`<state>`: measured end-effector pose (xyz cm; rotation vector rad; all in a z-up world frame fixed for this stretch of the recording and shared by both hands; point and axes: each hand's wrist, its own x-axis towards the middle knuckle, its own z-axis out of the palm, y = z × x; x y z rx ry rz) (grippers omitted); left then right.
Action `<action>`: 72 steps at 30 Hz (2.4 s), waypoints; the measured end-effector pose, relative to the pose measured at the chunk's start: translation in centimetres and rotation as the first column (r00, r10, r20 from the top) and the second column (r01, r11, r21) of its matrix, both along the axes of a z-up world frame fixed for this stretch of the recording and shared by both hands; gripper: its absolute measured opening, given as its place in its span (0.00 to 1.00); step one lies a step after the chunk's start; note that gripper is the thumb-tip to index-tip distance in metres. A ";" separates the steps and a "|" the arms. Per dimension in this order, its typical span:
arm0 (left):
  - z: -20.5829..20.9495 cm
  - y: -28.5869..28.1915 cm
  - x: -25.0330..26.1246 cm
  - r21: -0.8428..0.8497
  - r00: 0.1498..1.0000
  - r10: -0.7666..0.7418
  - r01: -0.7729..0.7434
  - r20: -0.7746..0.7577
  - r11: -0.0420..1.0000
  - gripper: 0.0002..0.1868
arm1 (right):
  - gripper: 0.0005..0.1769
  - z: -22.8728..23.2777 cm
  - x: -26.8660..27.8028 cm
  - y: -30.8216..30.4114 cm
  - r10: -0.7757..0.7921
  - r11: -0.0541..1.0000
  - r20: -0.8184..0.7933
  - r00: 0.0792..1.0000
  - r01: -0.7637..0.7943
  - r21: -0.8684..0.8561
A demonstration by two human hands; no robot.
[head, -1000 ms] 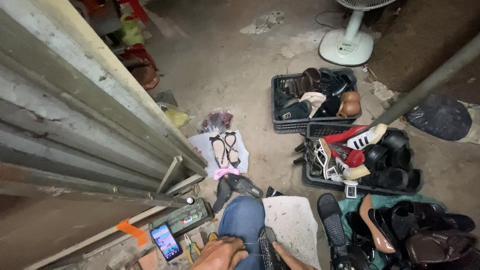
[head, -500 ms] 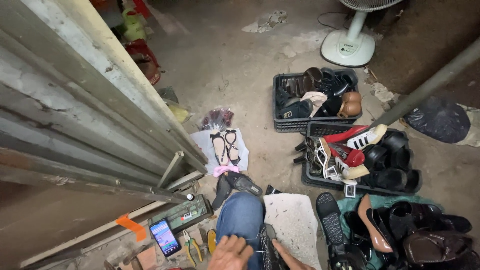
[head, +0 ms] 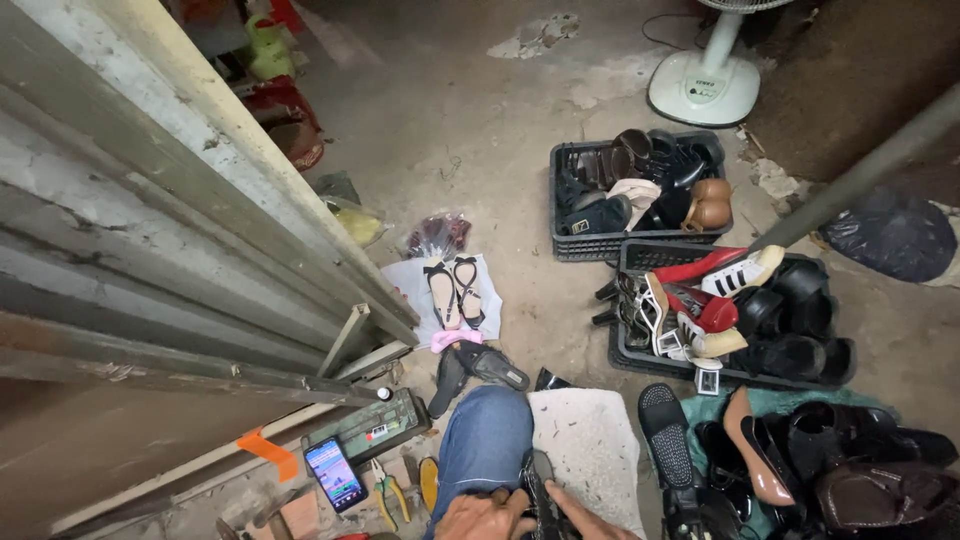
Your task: Hand-stitching the sole of a shoe using an awl and thread
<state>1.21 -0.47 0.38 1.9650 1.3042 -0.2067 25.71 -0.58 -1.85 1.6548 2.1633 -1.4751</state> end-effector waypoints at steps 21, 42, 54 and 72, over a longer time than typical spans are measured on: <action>7.4 -0.7 -2.3 0.370 0.985 0.133 -0.165 0.110 0.914 0.18 | 0.38 10.3 -1.3 -2.3 -0.250 0.913 -0.233 0.940 0.309 0.268; 10.8 2.3 -1.7 0.105 0.950 0.175 -0.208 0.260 0.972 0.07 | 0.16 13.4 -0.9 -2.4 -0.535 0.757 -0.382 0.753 0.629 0.178; 6.1 0.9 2.2 0.443 0.967 0.201 -0.252 0.159 0.860 0.20 | 0.02 13.8 -3.0 -0.8 -0.416 0.707 -0.495 0.763 0.614 0.351; 8.6 2.1 -0.1 0.328 0.968 0.202 -0.241 0.148 0.914 0.28 | 0.07 13.6 -3.4 -1.6 -0.371 0.703 -0.510 0.776 0.594 0.392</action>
